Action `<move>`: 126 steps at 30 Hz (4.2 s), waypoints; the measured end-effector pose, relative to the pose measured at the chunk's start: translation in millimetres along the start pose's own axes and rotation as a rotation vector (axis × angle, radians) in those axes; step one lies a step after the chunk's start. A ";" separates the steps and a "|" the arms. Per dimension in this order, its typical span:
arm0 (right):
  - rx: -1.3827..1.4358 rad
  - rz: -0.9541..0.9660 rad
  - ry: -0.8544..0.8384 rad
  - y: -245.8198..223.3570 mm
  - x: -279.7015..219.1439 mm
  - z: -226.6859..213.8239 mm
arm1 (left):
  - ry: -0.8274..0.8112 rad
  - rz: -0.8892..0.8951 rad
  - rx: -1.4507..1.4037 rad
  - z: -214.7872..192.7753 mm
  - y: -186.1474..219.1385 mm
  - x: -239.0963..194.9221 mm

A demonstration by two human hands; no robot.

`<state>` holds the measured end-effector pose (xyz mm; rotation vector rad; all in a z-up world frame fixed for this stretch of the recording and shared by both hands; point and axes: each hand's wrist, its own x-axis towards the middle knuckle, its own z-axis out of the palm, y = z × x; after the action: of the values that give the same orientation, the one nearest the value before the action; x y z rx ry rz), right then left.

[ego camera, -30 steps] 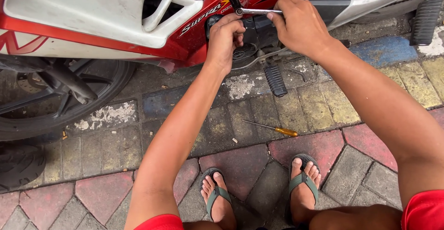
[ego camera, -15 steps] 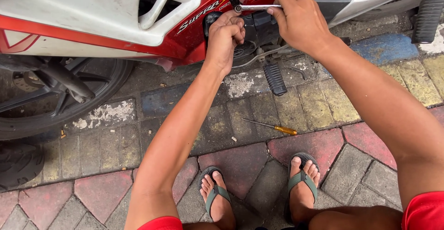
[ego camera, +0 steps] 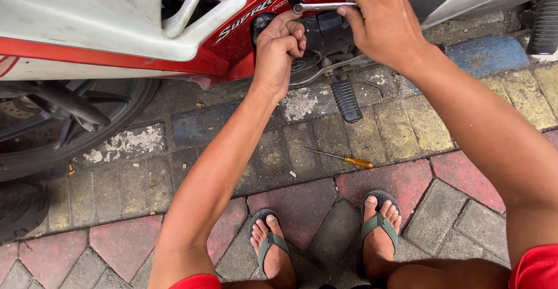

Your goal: The person uses a wrench to tighten a bolt on the side of a red motorcycle. They then open the seat to access the storage compartment and continue using the wrench on a bolt located near the seat hinge.

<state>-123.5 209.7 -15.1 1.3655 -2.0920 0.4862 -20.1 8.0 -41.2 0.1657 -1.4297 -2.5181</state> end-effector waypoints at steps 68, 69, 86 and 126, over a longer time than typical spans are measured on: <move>-0.540 -0.012 -0.013 -10.3 6.2 -1.6 | 0.163 0.813 1.224 6.0 61.7 9.0; -0.539 0.033 -0.040 -9.9 1.2 5.1 | 0.150 0.799 1.227 6.1 62.1 8.0; 0.224 0.237 -0.097 -10.1 -23.6 23.5 | 0.043 0.573 1.218 0.5 54.6 -11.3; 0.428 0.394 -0.101 -15.7 -59.7 48.0 | 0.313 0.726 1.320 5.3 12.0 -8.0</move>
<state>-104.3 216.7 -90.6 1.2105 -2.4479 1.1007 -11.8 8.6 -28.4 0.1868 -2.1893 -0.7061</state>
